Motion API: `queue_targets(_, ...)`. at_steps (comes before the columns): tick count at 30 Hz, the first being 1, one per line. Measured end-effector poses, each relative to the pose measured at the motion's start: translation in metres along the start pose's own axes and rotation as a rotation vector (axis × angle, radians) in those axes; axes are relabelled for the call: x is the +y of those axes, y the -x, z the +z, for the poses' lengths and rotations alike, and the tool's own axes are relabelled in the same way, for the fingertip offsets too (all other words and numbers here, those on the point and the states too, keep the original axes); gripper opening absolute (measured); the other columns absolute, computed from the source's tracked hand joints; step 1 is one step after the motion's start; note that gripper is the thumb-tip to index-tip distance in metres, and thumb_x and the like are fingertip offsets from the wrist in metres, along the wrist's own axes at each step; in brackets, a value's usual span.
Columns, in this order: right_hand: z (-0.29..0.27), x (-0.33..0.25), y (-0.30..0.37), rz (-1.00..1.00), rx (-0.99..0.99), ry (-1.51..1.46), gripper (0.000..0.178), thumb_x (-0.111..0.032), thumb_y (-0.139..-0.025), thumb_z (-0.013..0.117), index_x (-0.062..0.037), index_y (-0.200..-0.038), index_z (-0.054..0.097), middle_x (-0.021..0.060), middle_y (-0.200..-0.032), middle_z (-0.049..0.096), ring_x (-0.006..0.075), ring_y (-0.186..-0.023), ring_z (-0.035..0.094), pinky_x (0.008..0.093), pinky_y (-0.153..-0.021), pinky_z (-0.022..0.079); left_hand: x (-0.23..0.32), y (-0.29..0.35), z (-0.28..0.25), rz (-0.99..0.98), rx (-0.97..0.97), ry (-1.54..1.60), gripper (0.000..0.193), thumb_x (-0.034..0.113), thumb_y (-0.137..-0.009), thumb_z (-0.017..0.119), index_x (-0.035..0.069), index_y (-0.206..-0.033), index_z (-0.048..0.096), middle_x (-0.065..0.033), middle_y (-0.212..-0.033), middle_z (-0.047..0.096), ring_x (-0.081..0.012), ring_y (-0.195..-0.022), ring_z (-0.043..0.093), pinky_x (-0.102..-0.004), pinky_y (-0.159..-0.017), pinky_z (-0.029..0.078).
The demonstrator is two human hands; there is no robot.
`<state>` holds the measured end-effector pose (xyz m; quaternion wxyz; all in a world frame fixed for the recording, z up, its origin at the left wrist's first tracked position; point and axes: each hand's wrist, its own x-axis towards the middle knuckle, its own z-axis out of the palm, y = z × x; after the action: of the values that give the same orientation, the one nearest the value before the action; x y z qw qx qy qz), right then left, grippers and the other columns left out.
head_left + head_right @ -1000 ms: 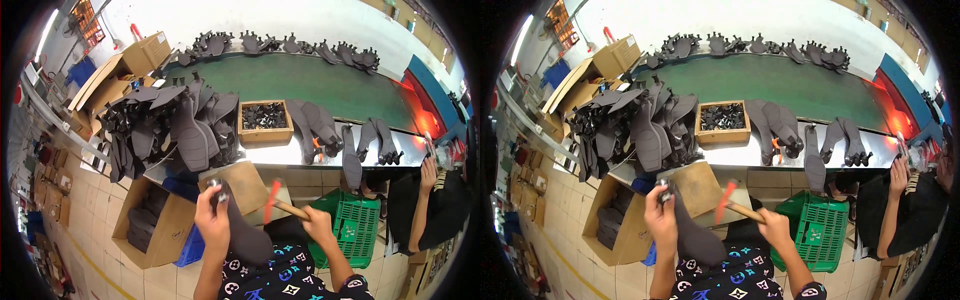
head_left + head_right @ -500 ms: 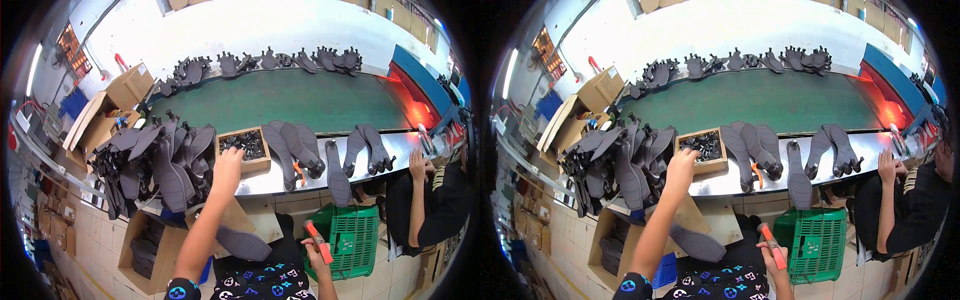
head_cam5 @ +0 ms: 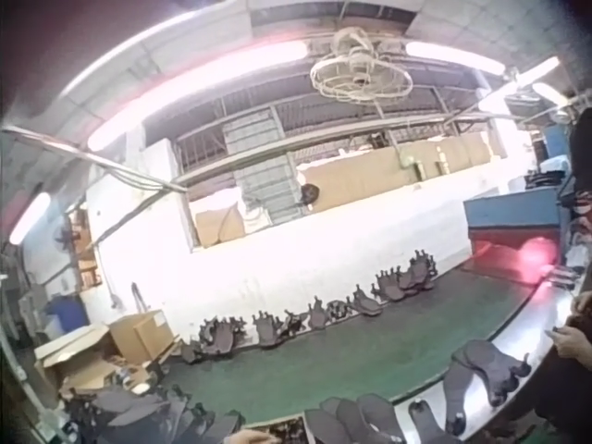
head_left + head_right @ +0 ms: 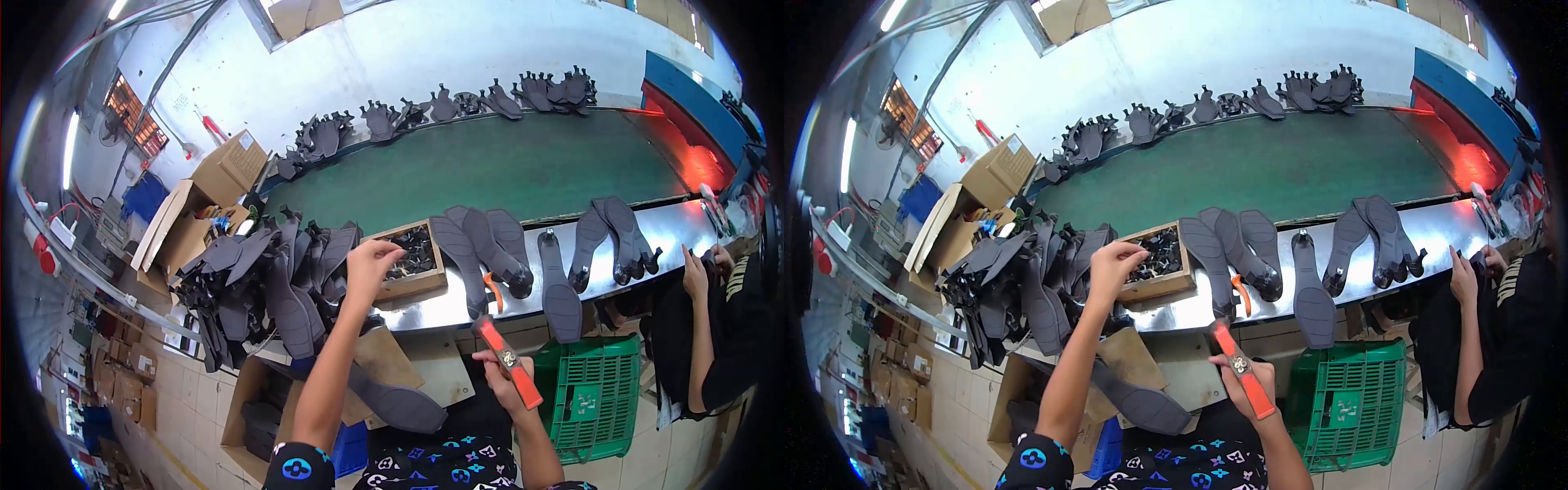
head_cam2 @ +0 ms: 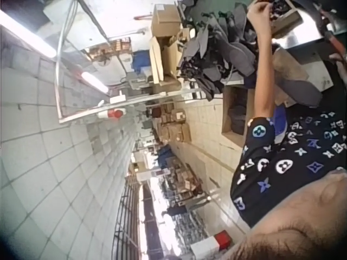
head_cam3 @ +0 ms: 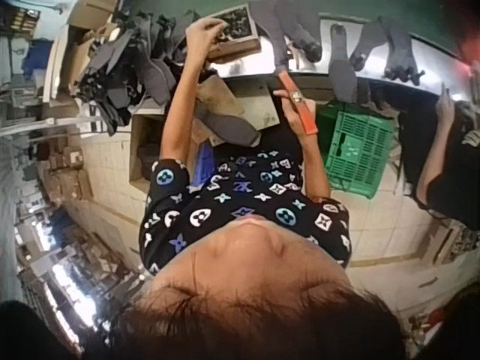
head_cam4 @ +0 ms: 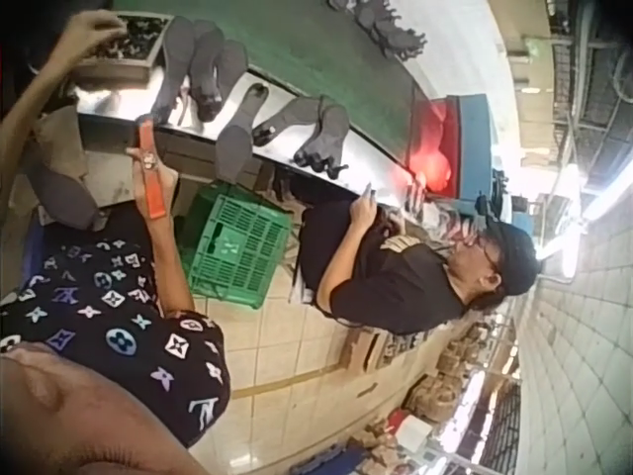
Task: Assembling shoe insole components by attaching buckles and straps using a hammer.
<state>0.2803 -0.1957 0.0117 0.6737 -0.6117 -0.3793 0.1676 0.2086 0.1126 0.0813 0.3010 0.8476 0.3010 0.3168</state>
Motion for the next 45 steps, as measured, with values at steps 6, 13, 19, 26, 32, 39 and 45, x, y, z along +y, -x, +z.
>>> queue_targets(6, 0.027, -0.045, -0.03, 0.189, -0.192, -0.549, 0.038, -0.008, -0.091, 0.072, 0.0008, -0.127, 0.062, 0.0083, -0.107, 0.071, 0.0141, -0.087, 0.068, 0.0267, -0.075, 0.055, 0.116, 0.137, -0.059, 0.44, 0.283, -0.006, 0.03, -0.007, -0.069, 0.079, 0.009, -0.096, 0.079, -0.0037, -0.079, 0.06, -0.0142, -0.066, 0.059, -0.0251, -0.057, 0.047)
queue_targets(13, 0.052, -0.104, -0.007, 0.251, -0.635, -0.801, 0.051, -0.02, -0.092, 0.072, -0.0049, -0.137, 0.055, 0.0084, -0.119, 0.07, 0.0039, -0.073, 0.057, 0.0184, -0.058, 0.044, 0.127, 0.213, -0.085, 0.517, 0.356, 0.219, 0.029, -0.003, -0.07, 0.084, 0.003, -0.098, 0.077, -0.0034, -0.082, 0.061, -0.0137, -0.063, 0.056, -0.0248, -0.054, 0.044)
queue_targets(19, 0.078, -0.122, 0.014, 0.221, -0.5, -0.634, 0.043, -0.031, -0.09, 0.074, 0.0043, -0.114, 0.067, 0.0186, -0.099, 0.072, 0.0027, -0.049, 0.045, 0.0193, -0.042, 0.032, 0.112, 0.242, -0.084, 0.354, 0.495, 0.386, 0.022, 0.0, -0.072, 0.085, 0.001, -0.091, 0.074, -0.006, -0.082, 0.062, -0.0132, -0.061, 0.054, -0.0247, -0.052, 0.041)
queue_targets(26, 0.094, -0.128, 0.015, 0.345, -0.563, -0.534, 0.032, -0.013, -0.082, 0.081, 0.004, -0.106, 0.067, 0.0234, -0.102, 0.071, 0.0092, -0.055, 0.058, 0.0226, -0.053, 0.055, 0.095, 0.255, -0.082, 0.277, 0.564, 0.524, 0.02, -0.002, -0.075, 0.083, -0.001, -0.09, 0.071, -0.0077, -0.084, 0.062, -0.012, -0.059, 0.052, -0.0252, -0.049, 0.038)
queue_targets(32, 0.121, -0.101, -0.004, 0.277, -0.514, -0.515, 0.023, 0.0, -0.081, 0.073, 0.0036, -0.102, 0.065, 0.0212, -0.105, 0.068, 0.0212, -0.09, 0.067, 0.0294, -0.07, 0.056, 0.068, 0.253, -0.088, 0.106, 0.454, 0.193, 0.018, 0.002, -0.077, 0.082, 0.001, -0.091, 0.071, -0.0093, -0.089, 0.062, -0.018, -0.065, 0.059, -0.0282, -0.056, 0.047)
queue_targets(39, 0.168, -0.036, -0.056, -0.066, -0.603, -0.034, 0.023, -0.006, -0.087, 0.071, 0.0032, -0.108, 0.067, 0.0104, -0.095, 0.072, 0.0189, -0.084, 0.071, 0.0306, -0.076, 0.055, -0.033, 0.22, -0.061, -0.367, 0.376, 0.003, 0.034, 0.014, -0.079, 0.081, -0.002, -0.105, 0.068, -0.0174, -0.1, 0.071, -0.0331, -0.093, 0.069, -0.0369, -0.083, 0.052)
queue_targets(45, 0.18, -0.016, -0.065, -0.243, -0.768, 0.072, 0.026, -0.006, -0.086, 0.072, 0.0035, -0.109, 0.067, 0.0135, -0.1, 0.069, 0.0235, -0.089, 0.068, 0.0324, -0.079, 0.053, -0.044, 0.223, -0.062, -0.446, 0.308, 0.4, 0.032, 0.013, -0.078, 0.081, -0.004, -0.104, 0.072, -0.0181, -0.103, 0.074, -0.0189, -0.093, 0.071, -0.0304, -0.084, 0.053)
